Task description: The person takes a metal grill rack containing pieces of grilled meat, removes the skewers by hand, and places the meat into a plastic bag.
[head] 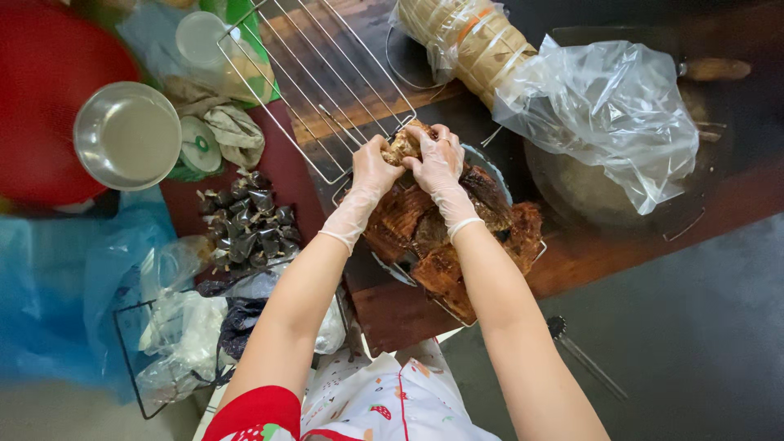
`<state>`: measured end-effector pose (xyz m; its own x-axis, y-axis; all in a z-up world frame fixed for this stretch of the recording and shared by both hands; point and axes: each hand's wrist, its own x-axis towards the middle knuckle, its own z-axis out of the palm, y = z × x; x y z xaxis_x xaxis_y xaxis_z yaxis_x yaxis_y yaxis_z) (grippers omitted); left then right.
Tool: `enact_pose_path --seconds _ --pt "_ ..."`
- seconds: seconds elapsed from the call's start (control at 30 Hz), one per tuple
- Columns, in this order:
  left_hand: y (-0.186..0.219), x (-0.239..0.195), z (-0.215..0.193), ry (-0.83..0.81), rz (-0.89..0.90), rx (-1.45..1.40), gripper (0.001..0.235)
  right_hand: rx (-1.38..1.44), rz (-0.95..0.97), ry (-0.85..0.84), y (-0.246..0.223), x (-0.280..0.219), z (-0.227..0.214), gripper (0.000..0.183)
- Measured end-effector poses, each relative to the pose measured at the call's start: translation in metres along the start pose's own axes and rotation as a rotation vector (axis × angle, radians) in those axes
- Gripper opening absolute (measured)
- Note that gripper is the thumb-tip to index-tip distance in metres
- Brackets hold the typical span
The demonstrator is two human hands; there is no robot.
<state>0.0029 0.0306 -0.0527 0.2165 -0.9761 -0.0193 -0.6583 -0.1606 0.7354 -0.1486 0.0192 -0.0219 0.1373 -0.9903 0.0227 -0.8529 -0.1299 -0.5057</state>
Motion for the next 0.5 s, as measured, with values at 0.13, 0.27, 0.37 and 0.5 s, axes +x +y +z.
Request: enact_pose_path --seconds 0.13,0.27,0.37,0.5 --pt "-0.0013 -0.0040 0.0035 0.028 0.062 0.010 0.047 -0.018 -0.007 0.015 0.0026 0.0004 0.0025 0.065" --pt "-0.0037 -0.0061 0.0042 0.087 0.150 0.016 0.042 -0.023 0.010 0.004 0.0043 0.0010 0.0038 0.065" --pt "-0.0042 -0.0075 0.0034 0.080 0.160 0.015 0.041 -0.018 -0.002 0.010 0.0039 -0.0007 0.0033 0.064" --pt "-0.0039 -0.0098 -0.0009 0.069 0.179 -0.002 0.042 -0.024 0.022 -0.012 0.0017 -0.0013 0.0016 0.064"
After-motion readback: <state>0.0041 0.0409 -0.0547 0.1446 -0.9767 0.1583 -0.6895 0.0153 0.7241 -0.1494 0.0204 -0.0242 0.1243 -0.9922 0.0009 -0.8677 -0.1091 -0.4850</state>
